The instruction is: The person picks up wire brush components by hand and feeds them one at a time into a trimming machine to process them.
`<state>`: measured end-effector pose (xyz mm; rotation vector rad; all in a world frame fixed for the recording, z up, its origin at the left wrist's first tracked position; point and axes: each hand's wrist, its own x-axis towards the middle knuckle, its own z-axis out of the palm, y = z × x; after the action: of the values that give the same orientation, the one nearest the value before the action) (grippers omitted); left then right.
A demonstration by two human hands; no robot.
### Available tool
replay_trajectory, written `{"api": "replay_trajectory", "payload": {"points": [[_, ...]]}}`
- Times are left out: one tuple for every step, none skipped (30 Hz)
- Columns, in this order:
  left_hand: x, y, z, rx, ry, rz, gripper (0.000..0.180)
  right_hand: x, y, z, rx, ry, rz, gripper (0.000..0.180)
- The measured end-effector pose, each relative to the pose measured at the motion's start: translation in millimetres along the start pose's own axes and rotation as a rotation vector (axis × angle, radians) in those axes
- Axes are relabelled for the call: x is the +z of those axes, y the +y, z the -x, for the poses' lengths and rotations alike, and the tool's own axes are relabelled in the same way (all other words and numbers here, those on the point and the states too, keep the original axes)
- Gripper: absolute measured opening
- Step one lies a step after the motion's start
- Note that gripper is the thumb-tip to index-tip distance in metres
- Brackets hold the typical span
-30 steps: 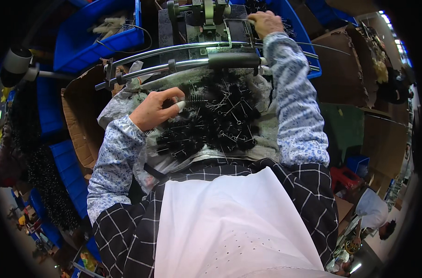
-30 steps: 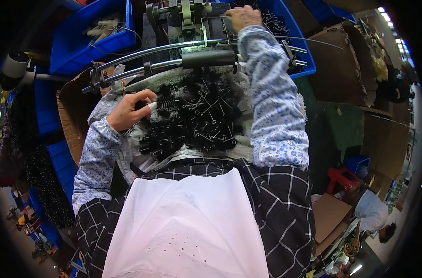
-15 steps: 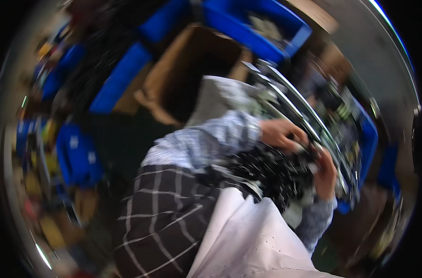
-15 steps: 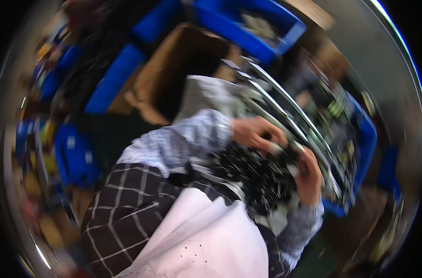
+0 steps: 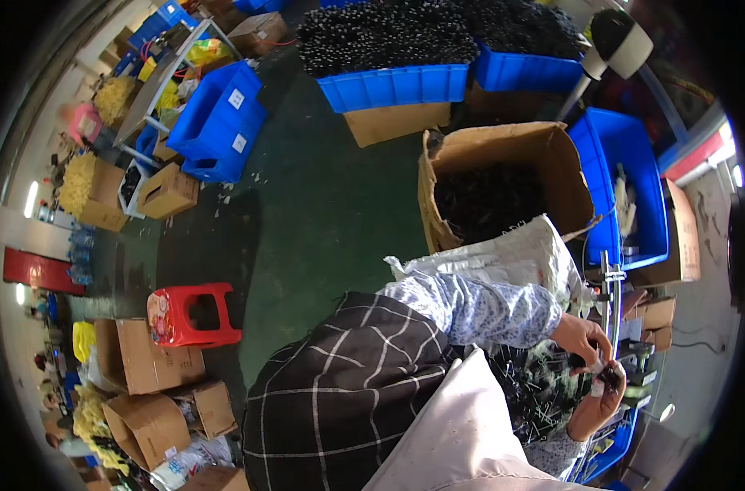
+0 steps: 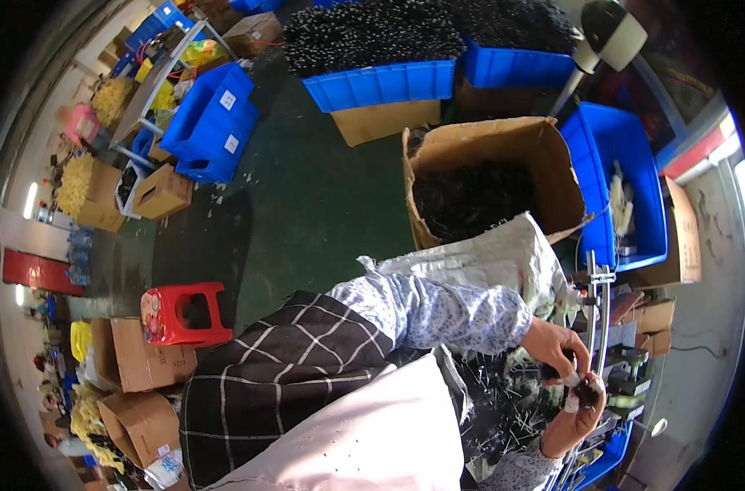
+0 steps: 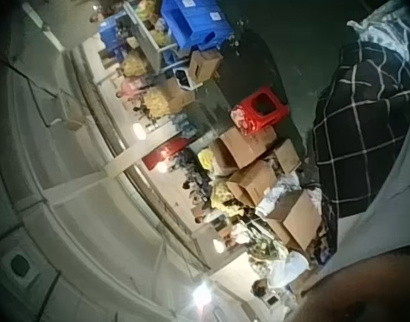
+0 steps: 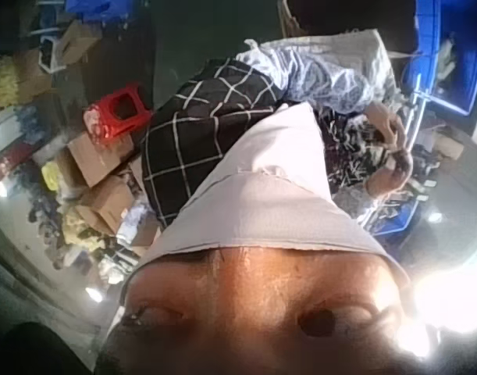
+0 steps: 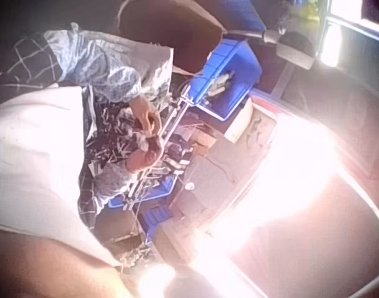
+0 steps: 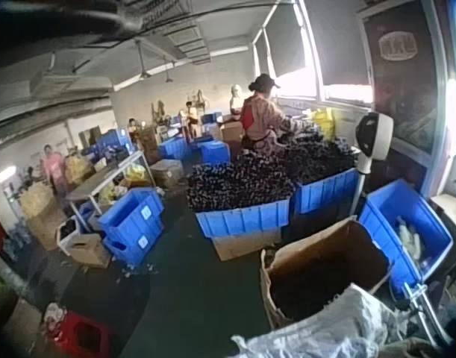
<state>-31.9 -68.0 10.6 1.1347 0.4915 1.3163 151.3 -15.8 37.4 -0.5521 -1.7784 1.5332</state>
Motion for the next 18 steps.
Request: {"api": "replay_trajectory", "payload": {"points": [[-0.7, -4.9, -3.8, 0.055, 0.008, -0.101, 0.021, -0.2, 2.1, -1.3, -0.036, 0.008, 0.057, 0.031], [-0.7, -5.3, -2.6, 0.043, -0.008, -0.083, 0.023, 1.3, 1.8, -0.8, -0.040, -0.002, 0.054, 0.031], [1.3, -5.6, -1.1, 0.049, 0.000, -0.057, 0.023, 3.3, 0.3, -0.2, -0.034, 0.029, 0.087, 0.027], [3.6, -3.6, -1.2, 0.052, 0.004, -0.030, 0.023, 3.1, -1.2, 0.2, -0.027, 0.066, 0.121, 0.024], [2.3, -2.9, -2.0, 0.061, -0.018, -0.104, 0.023, 3.9, -2.9, 1.7, -0.050, 0.054, 0.131, 0.021], [-0.3, -6.6, -2.8, 0.062, -0.017, -0.101, 0.023, 1.2, -1.7, 1.5, -0.048, 0.052, 0.133, 0.021], [-2.0, -12.9, -3.6, 0.057, -0.026, -0.071, 0.023, -3.0, -0.9, 1.5, -0.035, 0.100, 0.141, 0.020], [-3.4, -19.7, -5.3, 0.052, -0.037, -0.039, 0.023, -5.8, -1.1, 1.3, -0.021, 0.150, 0.151, 0.020], [-5.1, -23.3, -4.0, 0.050, -0.041, -0.073, 0.024, -4.0, -2.1, 0.3, -0.110, 0.212, 0.132, 0.021], [-6.1, -27.9, -1.6, 0.050, -0.038, -0.074, 0.024, -4.3, -3.0, -0.1, -0.110, 0.209, 0.130, 0.021], [-7.3, -32.2, 0.0, 0.040, -0.015, -0.071, 0.023, -6.0, -3.7, -0.3, -0.093, 0.304, 0.041, 0.022], [-8.2, -34.9, 2.5, 0.030, 0.007, -0.067, 0.022, -6.4, -5.6, -0.6, -0.077, 0.398, -0.048, 0.023], [-10.4, -39.1, 5.6, 0.010, 0.019, -0.096, 0.021, -1.7, -9.4, -0.6, -0.046, 0.464, -0.044, 0.025], [-13.4, -42.8, 9.2, -0.010, 0.031, -0.126, 0.020, -13.9, -2.9, 2.0, -0.046, 0.464, -0.046, 0.025], [-14.9, -45.2, 13.8, -0.056, 0.046, -0.153, 0.020, -37.6, 9.5, 8.7, -0.042, 0.336, -0.054, 0.025], [-14.9, -47.9, 17.2, -0.106, 0.058, -0.178, 0.021, -42.6, 11.9, 12.9, -0.037, 0.213, -0.061, 0.025], [-16.8, -49.5, 20.8, -0.126, 0.058, -0.264, 0.022, -41.9, 19.1, 20.1, 0.024, 0.433, 0.019, 0.024], [-20.5, -55.1, 26.4, -0.103, 0.086, -0.386, 0.022, -44.5, 22.3, 22.1, 0.024, 0.431, 0.011, 0.024]]}}
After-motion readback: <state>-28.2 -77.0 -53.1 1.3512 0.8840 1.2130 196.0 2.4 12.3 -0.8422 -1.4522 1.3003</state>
